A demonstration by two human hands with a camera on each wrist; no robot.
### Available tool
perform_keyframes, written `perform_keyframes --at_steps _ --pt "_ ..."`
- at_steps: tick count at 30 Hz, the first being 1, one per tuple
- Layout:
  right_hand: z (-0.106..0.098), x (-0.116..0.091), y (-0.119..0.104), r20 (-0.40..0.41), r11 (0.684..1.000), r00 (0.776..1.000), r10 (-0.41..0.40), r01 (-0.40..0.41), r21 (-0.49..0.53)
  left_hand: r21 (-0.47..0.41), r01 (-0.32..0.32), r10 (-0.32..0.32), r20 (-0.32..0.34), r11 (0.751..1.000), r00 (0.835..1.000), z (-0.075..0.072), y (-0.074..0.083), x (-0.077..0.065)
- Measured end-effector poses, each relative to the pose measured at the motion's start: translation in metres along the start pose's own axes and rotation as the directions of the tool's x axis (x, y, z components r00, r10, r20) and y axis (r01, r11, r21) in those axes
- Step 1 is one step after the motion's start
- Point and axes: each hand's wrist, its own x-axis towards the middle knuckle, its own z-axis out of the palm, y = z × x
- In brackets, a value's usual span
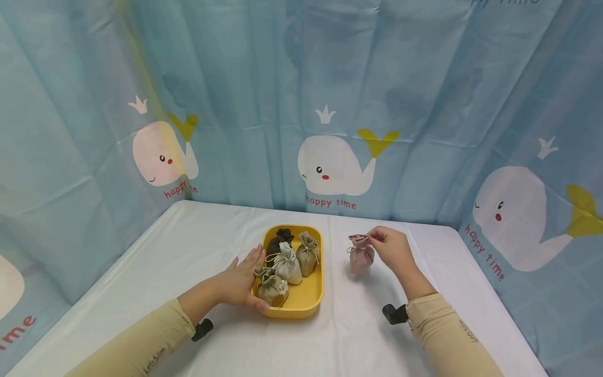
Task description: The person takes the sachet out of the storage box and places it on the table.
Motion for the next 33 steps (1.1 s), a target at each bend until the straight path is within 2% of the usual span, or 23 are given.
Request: perform_keyframes --at_steps 11,33 --pt "0.011 -0.001 0.019 0.049 0.999 0.998 0.03 -0.029 -0.034 0.001 -0.004 0.004 -0.003 1.0 1.0 0.0 0.001 0.001" --pt "0.016 -0.003 0.021 0.064 0.999 0.997 0.039 -0.041 0.03 -0.013 0.005 -0.005 -0.003 1.0 1.0 0.0 0.0 0.001"
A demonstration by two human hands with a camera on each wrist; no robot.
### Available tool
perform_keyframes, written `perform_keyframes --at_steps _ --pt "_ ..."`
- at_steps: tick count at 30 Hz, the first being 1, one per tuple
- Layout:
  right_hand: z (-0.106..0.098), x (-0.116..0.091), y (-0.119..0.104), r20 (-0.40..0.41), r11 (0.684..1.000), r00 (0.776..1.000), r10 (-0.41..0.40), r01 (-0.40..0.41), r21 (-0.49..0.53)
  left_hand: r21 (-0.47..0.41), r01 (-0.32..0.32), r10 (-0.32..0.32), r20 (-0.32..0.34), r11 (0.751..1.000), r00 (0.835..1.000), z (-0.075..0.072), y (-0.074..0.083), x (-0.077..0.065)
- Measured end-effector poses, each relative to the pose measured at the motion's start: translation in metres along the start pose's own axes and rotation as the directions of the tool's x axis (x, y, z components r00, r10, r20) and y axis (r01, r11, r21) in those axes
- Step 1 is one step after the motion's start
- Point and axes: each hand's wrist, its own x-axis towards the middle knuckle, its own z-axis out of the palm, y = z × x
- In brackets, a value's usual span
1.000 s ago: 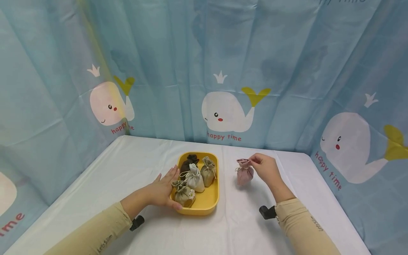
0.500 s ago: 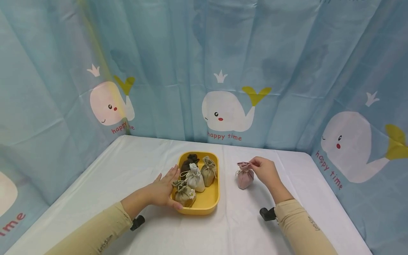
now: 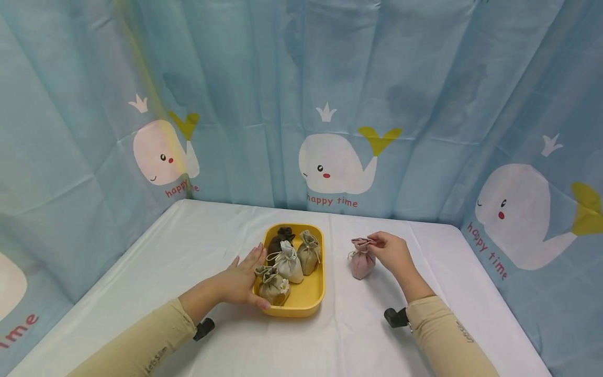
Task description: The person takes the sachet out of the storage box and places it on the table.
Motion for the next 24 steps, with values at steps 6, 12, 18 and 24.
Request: perform_keyframes --at_steps 6,12,18,24 --pt "-0.002 0.0 0.003 0.004 1.0 1.0 0.007 -0.007 0.009 -0.002 0.002 -0.002 0.0 1.0 1.0 0.001 -0.001 0.001" --pt "-0.005 0.0 0.0 -0.01 0.999 1.0 -0.016 0.016 0.036 0.002 0.003 -0.003 -0.001 1.0 1.0 0.001 -0.001 0.001" --pt "-0.007 0.002 -0.01 -0.001 0.999 1.0 -0.025 0.025 0.048 -0.005 -0.001 0.001 -0.001 1.0 1.0 0.0 0.0 0.001" --pt "-0.007 0.004 -0.029 0.009 0.992 0.999 -0.032 0.031 0.119 -0.005 -0.01 0.01 -0.006 1.0 1.0 0.0 -0.001 0.0"
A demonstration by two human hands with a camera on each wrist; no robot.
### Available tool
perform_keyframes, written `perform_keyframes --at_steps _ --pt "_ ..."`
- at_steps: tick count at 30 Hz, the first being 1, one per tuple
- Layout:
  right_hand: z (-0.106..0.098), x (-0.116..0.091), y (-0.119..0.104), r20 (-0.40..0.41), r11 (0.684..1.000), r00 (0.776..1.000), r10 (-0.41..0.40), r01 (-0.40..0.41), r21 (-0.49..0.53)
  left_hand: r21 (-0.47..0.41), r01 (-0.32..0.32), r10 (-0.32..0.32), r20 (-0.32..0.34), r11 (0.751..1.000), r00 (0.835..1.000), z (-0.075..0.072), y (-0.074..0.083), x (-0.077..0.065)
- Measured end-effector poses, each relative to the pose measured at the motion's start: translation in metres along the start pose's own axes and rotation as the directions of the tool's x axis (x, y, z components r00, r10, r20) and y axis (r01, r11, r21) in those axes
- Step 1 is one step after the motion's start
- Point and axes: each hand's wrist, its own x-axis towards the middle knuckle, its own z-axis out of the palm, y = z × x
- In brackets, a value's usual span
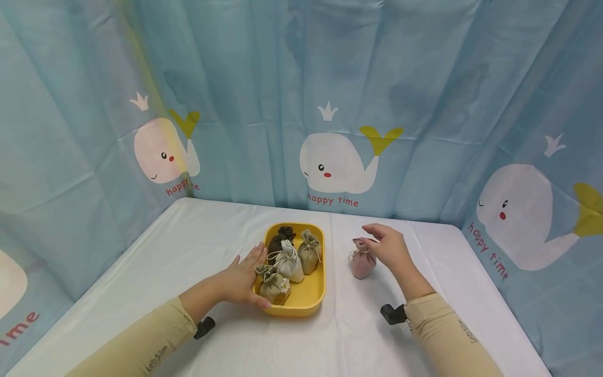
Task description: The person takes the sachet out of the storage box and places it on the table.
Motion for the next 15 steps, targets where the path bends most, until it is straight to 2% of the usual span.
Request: perform_keyframes --at_steps 8,15 --pt "0.009 -0.002 -0.031 0.067 0.994 0.998 -0.002 -0.006 0.113 0.003 -0.008 0.008 -0.01 1.0 1.0 0.001 0.0 0.0" --pt "0.019 -0.001 -0.053 0.1 0.989 0.991 -0.087 0.073 0.128 0.002 -0.014 0.014 -0.016 1.0 1.0 0.001 0.0 -0.001"
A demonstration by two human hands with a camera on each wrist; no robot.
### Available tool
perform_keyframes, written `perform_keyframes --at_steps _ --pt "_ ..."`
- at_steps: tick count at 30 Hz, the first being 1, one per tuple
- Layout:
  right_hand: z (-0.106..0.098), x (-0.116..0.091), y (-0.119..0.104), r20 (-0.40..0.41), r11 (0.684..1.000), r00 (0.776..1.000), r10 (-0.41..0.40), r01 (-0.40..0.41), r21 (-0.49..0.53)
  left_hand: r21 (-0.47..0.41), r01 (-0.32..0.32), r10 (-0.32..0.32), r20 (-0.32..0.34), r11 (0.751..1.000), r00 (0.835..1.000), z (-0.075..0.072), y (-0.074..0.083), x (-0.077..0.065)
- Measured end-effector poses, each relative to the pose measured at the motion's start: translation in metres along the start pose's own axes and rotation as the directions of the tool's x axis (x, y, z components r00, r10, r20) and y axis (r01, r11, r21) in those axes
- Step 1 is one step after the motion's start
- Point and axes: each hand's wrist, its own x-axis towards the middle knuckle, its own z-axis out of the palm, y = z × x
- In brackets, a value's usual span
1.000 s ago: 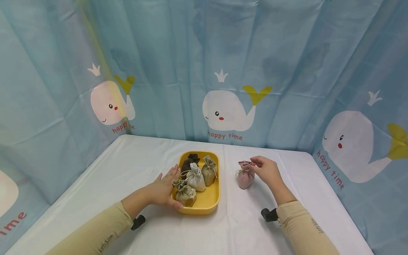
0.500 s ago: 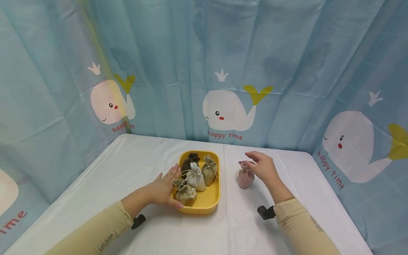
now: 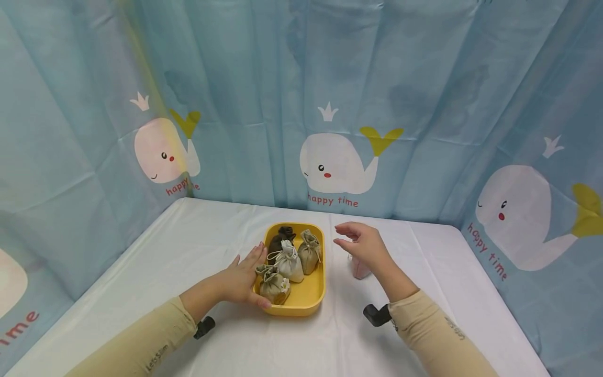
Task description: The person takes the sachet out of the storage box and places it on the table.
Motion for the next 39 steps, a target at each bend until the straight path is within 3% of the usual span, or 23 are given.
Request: perform_keyframes --at_steps 10,17,21,26,39 --pt "0.022 0.002 -0.027 0.117 0.998 0.991 -0.061 0.062 -0.004 -0.009 0.003 -0.003 0.002 1.0 1.0 -0.001 0.0 -0.001" --pt "0.035 0.006 -0.038 0.212 0.998 0.976 -0.055 0.048 0.038 -0.01 0.006 -0.006 0.0 1.0 1.0 -0.001 0.0 -0.002" --pt "0.043 0.009 -0.045 0.255 0.995 0.962 -0.094 0.079 0.068 -0.015 0.005 -0.005 0.004 1.0 1.0 -0.001 0.0 -0.002" --pt "0.053 0.014 -0.051 0.316 0.988 0.937 -0.152 0.147 0.037 -0.014 0.005 -0.005 0.004 1.0 1.0 -0.001 0.0 -0.002" --pt "0.076 0.024 -0.053 0.49 0.983 0.854 -0.176 0.178 0.043 -0.025 0.008 -0.008 0.002 1.0 1.0 0.001 -0.001 0.0"
